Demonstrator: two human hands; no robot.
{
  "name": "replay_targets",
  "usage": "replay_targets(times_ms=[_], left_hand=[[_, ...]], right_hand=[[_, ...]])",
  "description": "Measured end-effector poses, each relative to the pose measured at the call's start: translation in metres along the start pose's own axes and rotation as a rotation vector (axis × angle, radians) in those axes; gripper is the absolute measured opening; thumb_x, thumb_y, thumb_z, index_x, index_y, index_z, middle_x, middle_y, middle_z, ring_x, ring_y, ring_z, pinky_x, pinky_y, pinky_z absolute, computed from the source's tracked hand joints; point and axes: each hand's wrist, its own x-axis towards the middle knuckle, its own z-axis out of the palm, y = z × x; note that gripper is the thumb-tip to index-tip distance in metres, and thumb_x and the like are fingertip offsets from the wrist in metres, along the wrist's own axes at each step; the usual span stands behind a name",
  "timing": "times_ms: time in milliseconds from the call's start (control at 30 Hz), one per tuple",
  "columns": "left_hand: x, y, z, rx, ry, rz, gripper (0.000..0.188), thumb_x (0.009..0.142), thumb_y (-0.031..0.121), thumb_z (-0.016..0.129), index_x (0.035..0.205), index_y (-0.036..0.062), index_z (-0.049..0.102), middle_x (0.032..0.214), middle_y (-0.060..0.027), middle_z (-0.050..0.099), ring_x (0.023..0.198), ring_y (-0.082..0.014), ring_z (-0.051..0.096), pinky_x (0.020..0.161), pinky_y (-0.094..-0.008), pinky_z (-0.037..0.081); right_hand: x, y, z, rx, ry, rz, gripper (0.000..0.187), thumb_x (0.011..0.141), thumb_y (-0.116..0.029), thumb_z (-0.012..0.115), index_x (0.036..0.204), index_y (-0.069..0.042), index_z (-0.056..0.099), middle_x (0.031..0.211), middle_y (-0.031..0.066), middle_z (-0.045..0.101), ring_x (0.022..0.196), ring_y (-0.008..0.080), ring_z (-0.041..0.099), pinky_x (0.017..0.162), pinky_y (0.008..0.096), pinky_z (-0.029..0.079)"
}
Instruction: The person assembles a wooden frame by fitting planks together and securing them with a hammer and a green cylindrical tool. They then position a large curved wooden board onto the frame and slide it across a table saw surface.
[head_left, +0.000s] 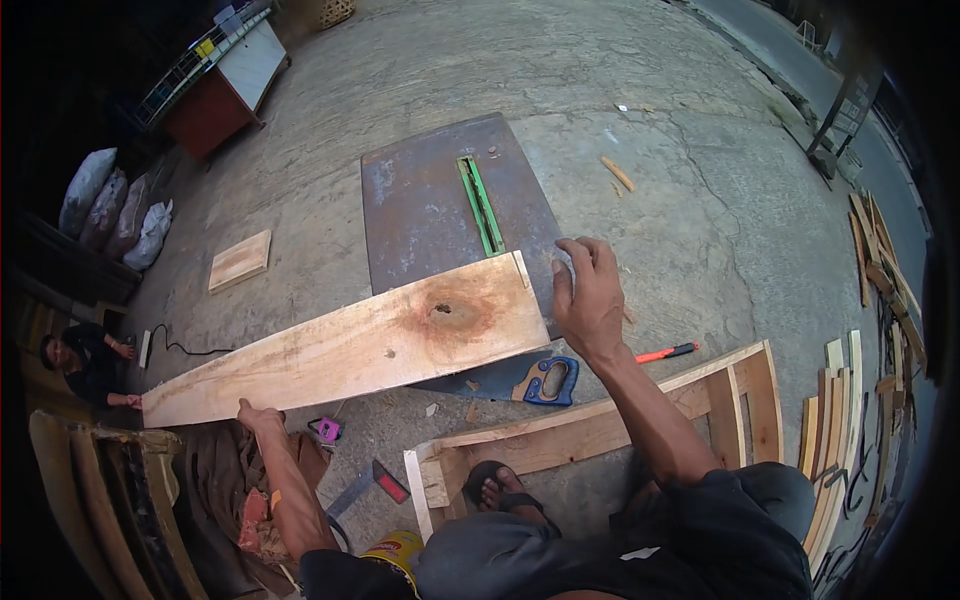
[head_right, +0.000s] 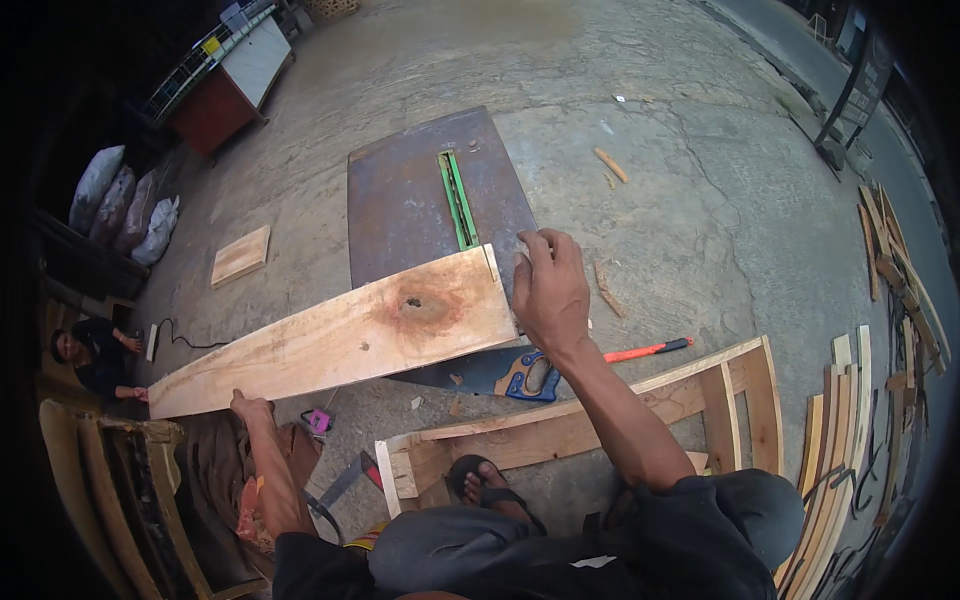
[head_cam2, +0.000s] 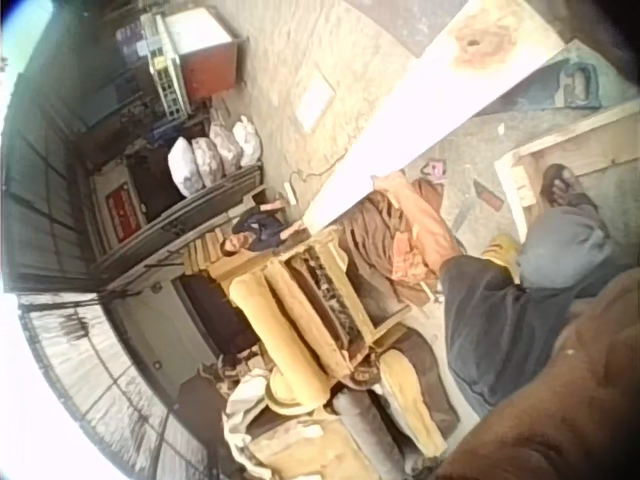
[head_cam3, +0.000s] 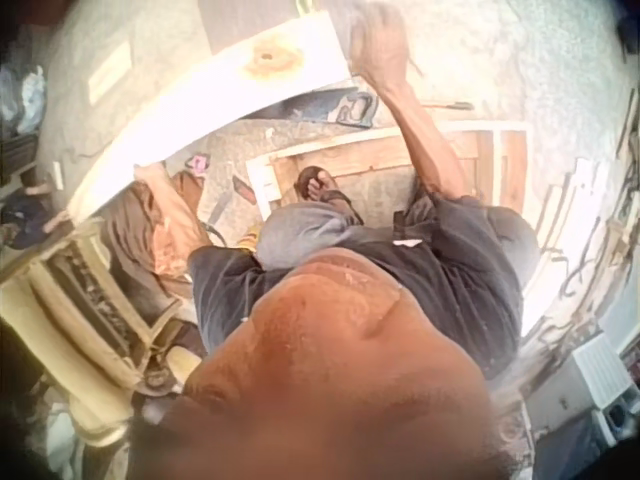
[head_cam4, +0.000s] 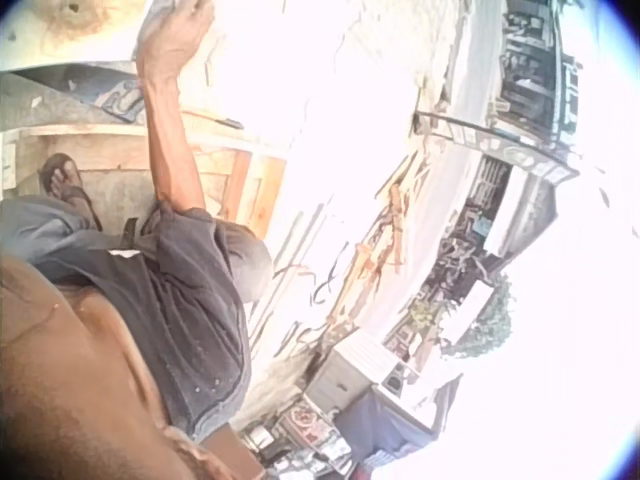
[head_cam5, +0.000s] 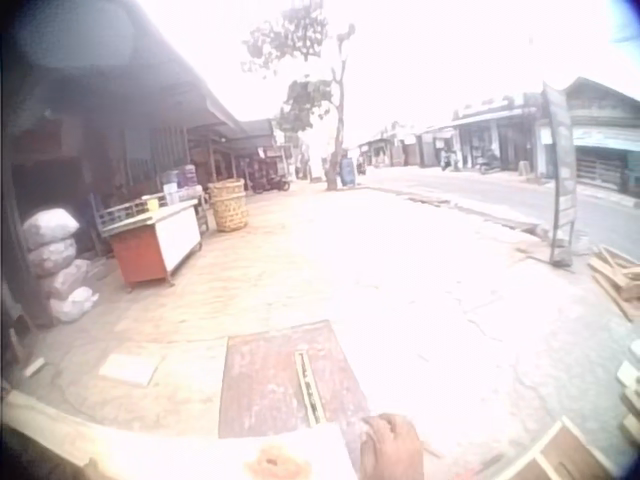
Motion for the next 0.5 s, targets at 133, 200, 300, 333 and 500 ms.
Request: replay_targets(times_ms=[133, 200, 300, 333, 500], left_hand=[[-0.009, -0.019, 0.021, 0.037, 0.040, -0.040, 0.058, 0.105, 0.038, 0.045, 0.149, 0.0013, 0.044, 0.152, -0.0171, 0.048, 0.139, -0.0381, 0.046, 0.117, -0.0573, 0.033], [-0.014, -0.025, 0.038, 0.013, 0.041, -0.039, 0.058, 0.105, 0.038, 0.046, 0.149, 0.0015, 0.045, 0.153, -0.0169, 0.048, 0.141, -0.0366, 0.045, 0.118, -0.0548, 0.031], [0.016, 0.012, 0.026, 0.030, 0.038, -0.011, 0.058, 0.104, 0.038, 0.049, 0.149, 0.0015, 0.045, 0.152, -0.0169, 0.048, 0.141, -0.0370, 0.045, 0.118, -0.0558, 0.032], [0.015, 0.011, 0.025, 0.020, 0.035, -0.036, 0.058, 0.104, 0.039, 0.048, 0.149, 0.0016, 0.045, 0.153, -0.0167, 0.048, 0.141, -0.0372, 0.045, 0.118, -0.0561, 0.031], [0.018, 0.021, 0.018, 0.065, 0.056, 0.042, 0.058, 0.105, 0.040, 0.046, 0.149, 0.0032, 0.045, 0.153, -0.0154, 0.048, 0.141, -0.0383, 0.044, 0.118, -0.0574, 0.031]], right_hand=[[-0.052, -0.049, 0.038, 0.087, -0.508, -0.383, 0.060, 0.092, -0.034, 0.070, 0.143, -0.007, 0.053, 0.150, 0.0191, 0.047, 0.146, 0.0339, 0.040, 0.122, 0.0495, 0.029], [-0.061, -0.048, 0.049, -0.002, -0.485, -0.371, 0.066, 0.092, -0.038, 0.069, 0.147, -0.008, 0.049, 0.154, 0.0170, 0.045, 0.148, 0.0324, 0.037, 0.124, 0.0484, 0.027], [-0.062, -0.056, 0.069, -0.039, -0.435, -0.423, 0.068, 0.091, -0.039, 0.069, 0.148, -0.008, 0.048, 0.155, 0.0134, 0.045, 0.148, 0.0296, 0.036, 0.123, 0.0478, 0.027], [-0.063, -0.054, 0.075, -0.056, -0.425, -0.429, 0.068, 0.091, -0.038, 0.069, 0.148, -0.009, 0.048, 0.155, 0.0129, 0.045, 0.148, 0.0292, 0.036, 0.123, 0.0478, 0.027], [-0.060, -0.059, 0.087, 0.001, -0.424, -0.422, 0.066, 0.092, -0.034, 0.068, 0.149, -0.010, 0.047, 0.156, 0.0104, 0.044, 0.148, 0.0277, 0.037, 0.123, 0.0468, 0.029]])
